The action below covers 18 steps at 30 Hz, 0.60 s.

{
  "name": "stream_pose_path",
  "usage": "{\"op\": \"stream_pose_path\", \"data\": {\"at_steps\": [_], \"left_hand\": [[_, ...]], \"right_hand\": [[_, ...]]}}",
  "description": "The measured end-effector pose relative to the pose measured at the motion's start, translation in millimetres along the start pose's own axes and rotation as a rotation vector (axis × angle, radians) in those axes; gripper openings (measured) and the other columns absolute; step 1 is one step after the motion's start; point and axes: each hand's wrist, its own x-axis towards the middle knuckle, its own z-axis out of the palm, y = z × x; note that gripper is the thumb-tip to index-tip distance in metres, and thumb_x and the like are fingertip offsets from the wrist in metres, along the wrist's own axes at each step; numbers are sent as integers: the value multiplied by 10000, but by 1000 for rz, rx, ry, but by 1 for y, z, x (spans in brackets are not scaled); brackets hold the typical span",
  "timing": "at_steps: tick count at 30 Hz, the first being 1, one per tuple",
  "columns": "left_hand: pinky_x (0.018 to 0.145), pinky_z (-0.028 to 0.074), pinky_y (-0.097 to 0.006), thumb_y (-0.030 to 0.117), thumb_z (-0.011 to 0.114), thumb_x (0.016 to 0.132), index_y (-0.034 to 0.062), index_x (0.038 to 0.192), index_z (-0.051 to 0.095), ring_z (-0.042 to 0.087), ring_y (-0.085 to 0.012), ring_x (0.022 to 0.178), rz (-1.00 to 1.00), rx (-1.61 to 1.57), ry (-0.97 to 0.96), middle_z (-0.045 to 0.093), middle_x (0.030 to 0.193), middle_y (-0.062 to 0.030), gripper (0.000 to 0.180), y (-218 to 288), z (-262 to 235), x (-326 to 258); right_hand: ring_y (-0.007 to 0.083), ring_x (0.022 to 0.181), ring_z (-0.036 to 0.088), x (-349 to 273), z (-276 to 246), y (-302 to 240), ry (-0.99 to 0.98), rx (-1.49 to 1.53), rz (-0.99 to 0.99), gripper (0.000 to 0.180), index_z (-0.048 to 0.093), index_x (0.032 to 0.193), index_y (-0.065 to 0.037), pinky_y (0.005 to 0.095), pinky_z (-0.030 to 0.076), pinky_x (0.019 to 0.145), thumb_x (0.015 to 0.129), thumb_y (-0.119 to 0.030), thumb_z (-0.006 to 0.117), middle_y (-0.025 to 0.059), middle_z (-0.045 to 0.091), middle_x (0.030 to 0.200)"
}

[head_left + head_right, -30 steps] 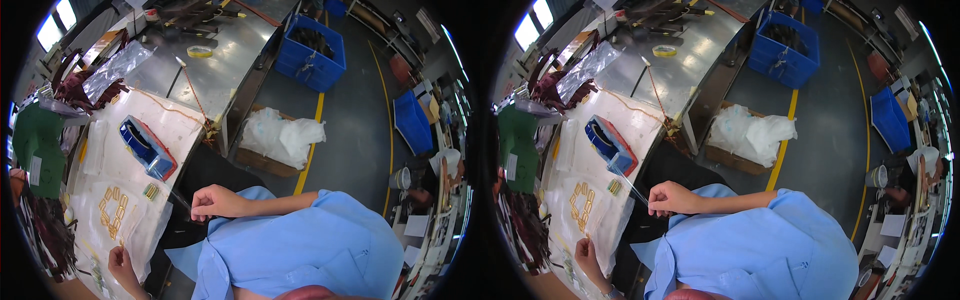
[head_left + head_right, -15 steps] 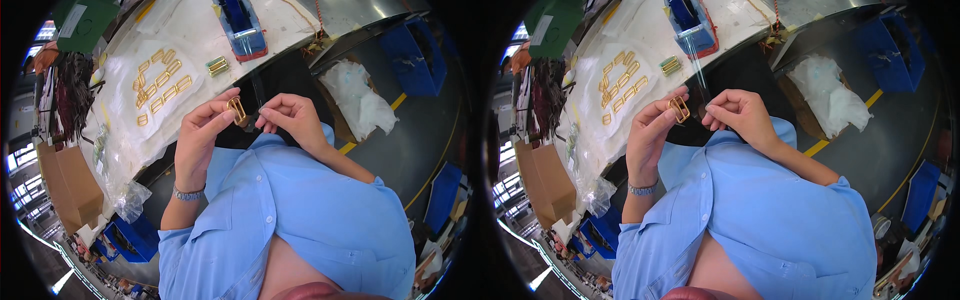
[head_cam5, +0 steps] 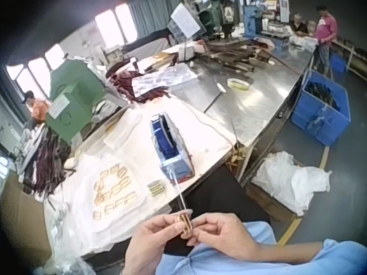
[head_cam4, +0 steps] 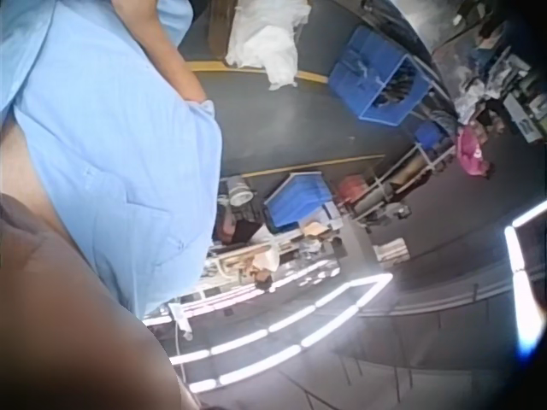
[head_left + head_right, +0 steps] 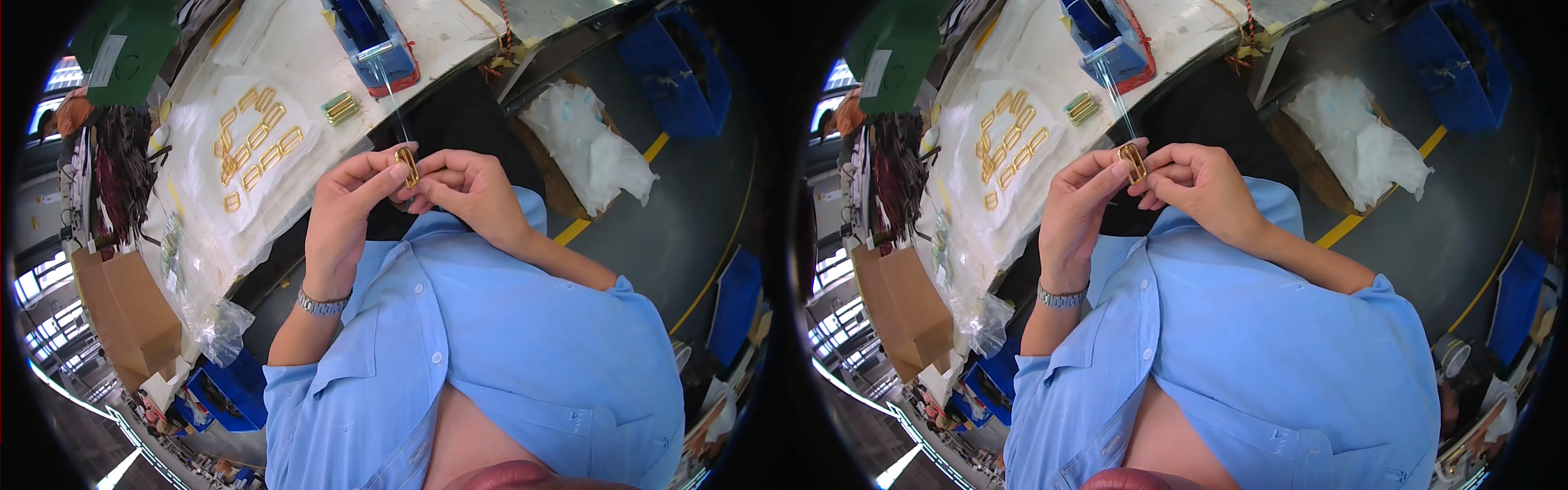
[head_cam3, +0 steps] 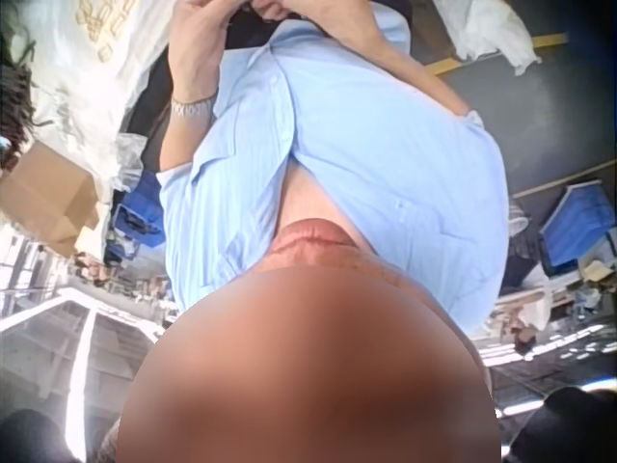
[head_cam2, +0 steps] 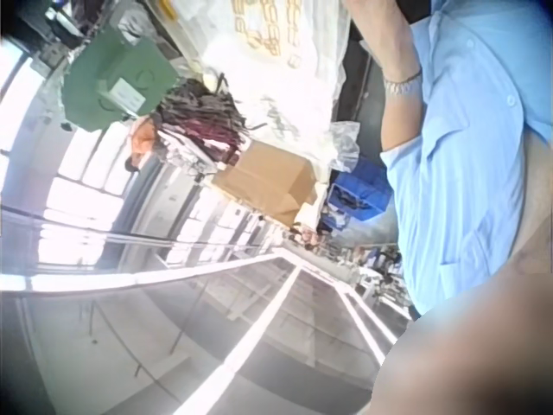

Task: Applying small pieces of tape to metal buckles at a workstation.

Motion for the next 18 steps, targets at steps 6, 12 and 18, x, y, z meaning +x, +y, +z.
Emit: {"op": "stream_pose_path", "data": {"at_steps": [6, 12, 18], "left_hand": [[1002, 544, -319, 130, 787, 1025, -14, 1090, 804, 721, -161, 1106, -46, -17, 17, 798, 1201, -160, 158, -1, 1, 4], [984, 569, -319, 171, 775, 1043, 2, 1122, 801, 727, -152, 1077, -100, 11, 27, 796, 1232, -132, 189, -3, -5, 11], [989, 579, -327, 193, 771, 1048, 12, 1140, 798, 729, -148, 1061, -195, -56, 3, 795, 1249, -118, 204, 0, -9, 12]], "right_hand": [[206, 1018, 793, 0, -1, -3, -25, 16, 48, 301, 665, 1358, 114, 329, 640, 944, 1082, -3, 632, 183, 801, 1159], [283, 1124, 790, 0, -7, -10, -86, 429, 239, 398, 593, 1435, 106, 384, 648, 996, 1070, -30, 669, 244, 761, 1272], [276, 1117, 794, 7, -9, -3, -106, 68, 112, 304, 615, 1343, 93, 366, 658, 958, 1073, -32, 678, 222, 787, 1210]]}}
